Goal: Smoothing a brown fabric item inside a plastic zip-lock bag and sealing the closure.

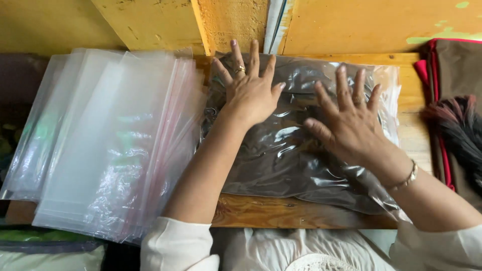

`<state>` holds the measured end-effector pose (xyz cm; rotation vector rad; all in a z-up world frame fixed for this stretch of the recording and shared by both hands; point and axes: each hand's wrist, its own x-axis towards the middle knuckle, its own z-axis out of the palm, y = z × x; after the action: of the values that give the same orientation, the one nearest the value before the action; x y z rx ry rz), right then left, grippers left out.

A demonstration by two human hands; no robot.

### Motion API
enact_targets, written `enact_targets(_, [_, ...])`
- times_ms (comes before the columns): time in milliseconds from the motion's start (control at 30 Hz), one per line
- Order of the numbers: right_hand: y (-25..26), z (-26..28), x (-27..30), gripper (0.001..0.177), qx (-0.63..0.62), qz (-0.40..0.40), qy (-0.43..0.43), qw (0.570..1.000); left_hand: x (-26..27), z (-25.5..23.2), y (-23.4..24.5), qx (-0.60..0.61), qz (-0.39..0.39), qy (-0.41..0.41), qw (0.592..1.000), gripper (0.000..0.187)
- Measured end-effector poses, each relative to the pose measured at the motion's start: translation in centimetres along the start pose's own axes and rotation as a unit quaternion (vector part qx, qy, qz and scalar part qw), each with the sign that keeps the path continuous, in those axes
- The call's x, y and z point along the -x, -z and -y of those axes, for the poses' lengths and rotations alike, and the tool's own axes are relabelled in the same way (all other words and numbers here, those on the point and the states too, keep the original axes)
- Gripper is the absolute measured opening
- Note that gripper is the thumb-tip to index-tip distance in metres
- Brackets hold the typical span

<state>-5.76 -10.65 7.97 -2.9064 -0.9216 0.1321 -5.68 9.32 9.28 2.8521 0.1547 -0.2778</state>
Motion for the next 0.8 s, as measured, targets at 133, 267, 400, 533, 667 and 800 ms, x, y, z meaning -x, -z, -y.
enact_targets(133, [-4.6,0.6,4.5,0.075,0.051,-0.118,0.131,0.983,2.3,-1.6,-1.5,-0.096,0.027,-0.045,0.994,0.076])
enact_targets(267, [-4.6,-0.8,4.6,0.073,0.01,-0.111,0.113,0.987,1.8,-0.6,-4.7,-0.03,0.019,-0.047,0.998,0.077])
enact_targets(400, [0.4,-2.9,5.8,0.067,-0.192,-0.003,0.076,0.978,1.9,-0.2,-4.5,-0.029,-0.003,-0.042,0.999,0.076])
enact_targets(533, [3.3,-11.1,10.5,0.049,0.037,-0.185,-0.062,0.98,3.2,0.2,-3.6,-0.011,-0.084,-0.073,0.994,0.078])
enact_targets(667, [-8.2,-31.6,19.1,0.058,0.277,-0.059,-0.337,0.898,4.6,-0.2,-4.5,-0.065,-0.147,-0.117,0.98,0.074])
enact_targets(800, [-11.0,-35.1,21.2,0.029,0.147,-0.062,-0.329,0.931,6.0,-0.3,-7.0,-0.086,-0.18,-0.121,0.973,0.075])
